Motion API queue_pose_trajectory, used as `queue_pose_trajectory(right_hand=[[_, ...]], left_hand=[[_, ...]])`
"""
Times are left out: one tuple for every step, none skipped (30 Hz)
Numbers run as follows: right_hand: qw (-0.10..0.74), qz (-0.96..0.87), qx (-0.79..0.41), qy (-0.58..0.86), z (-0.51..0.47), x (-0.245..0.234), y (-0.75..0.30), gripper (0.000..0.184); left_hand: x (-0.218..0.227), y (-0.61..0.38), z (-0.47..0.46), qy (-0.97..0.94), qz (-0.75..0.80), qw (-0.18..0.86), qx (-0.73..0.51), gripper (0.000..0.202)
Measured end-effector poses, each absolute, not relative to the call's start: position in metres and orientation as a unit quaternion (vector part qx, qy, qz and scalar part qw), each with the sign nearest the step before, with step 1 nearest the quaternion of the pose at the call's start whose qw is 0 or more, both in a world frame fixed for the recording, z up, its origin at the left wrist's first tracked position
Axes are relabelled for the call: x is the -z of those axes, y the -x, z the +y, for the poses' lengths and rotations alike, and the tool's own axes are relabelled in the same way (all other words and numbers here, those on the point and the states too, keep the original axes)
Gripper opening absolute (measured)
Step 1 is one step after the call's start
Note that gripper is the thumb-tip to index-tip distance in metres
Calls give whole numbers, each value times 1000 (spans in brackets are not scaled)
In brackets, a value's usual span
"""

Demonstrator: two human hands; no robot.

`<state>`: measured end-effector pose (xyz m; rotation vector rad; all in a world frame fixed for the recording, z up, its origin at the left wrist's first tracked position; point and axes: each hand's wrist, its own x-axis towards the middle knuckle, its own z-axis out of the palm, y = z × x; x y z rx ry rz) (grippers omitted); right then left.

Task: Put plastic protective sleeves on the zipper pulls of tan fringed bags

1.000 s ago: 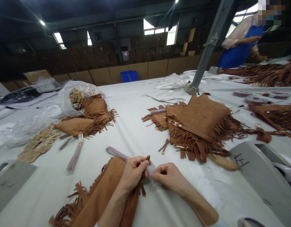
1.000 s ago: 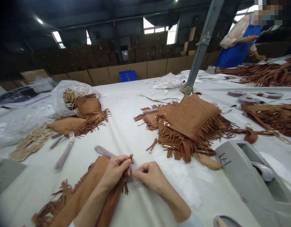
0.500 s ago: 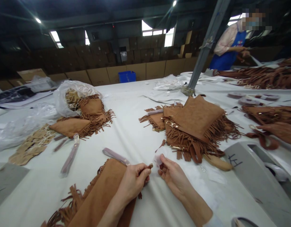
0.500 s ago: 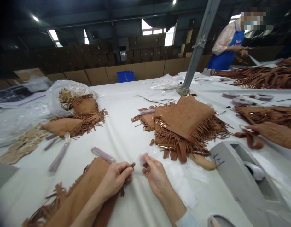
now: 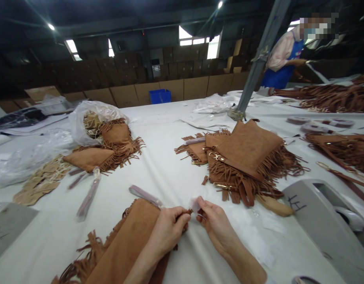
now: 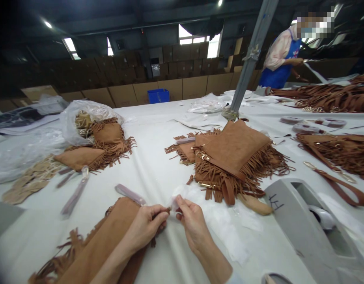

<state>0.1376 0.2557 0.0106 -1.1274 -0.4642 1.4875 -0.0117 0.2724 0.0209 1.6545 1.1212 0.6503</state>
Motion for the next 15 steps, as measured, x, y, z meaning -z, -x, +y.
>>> queue_pose_trajectory(right_hand=[[569,-205,-634,482,255,-10,-137,37],[565,-214,-632,484,255,-10,-137,38],[563,-224,-629,488,255,-9,-136,38],[559,-237,-623,494,254,-8,-135,39],[554,-255,-613,502,254,-7,-134,41],[548,-276,-600,513,254,-5,-134,42],[540,-302,-583,526,254,-3,-133,43],[531,-329,-564,540,253,-2,-132,44],[521,-358,-546,550,253,-1,-132,44],[510,-385,-532,556,253,0,-131,44],[499,-412,-522,556,252,0,-130,42],[487,-437,-515,554,251,0,-129,40],[475,-461,-505,554,251,-1,-129,38],[463,-484,-489,559,249,-2,-128,36],[453,-505,-465,569,248,-2,-126,34]], left_hand=[[-20,11,272,-681,465,497,-269,23],[-19,11,272,-680,468,497,-269,23],[-18,10,273,-679,470,495,-270,24],[-17,10,273,-678,472,493,-274,23],[-17,9,273,-675,472,493,-279,20],[-17,9,273,-670,473,494,-286,14],[-17,10,274,-664,475,497,-294,6],[-18,11,274,-659,476,499,-301,7],[-19,12,274,-656,474,502,-305,15],[-20,14,274,-657,469,506,-304,23],[-22,16,274,-661,459,511,-300,29],[-23,17,273,-667,446,520,-294,34],[-24,19,273,-672,431,528,-288,39],[-24,20,273,-676,418,536,-285,46],[-24,21,272,-678,411,540,-285,53]])
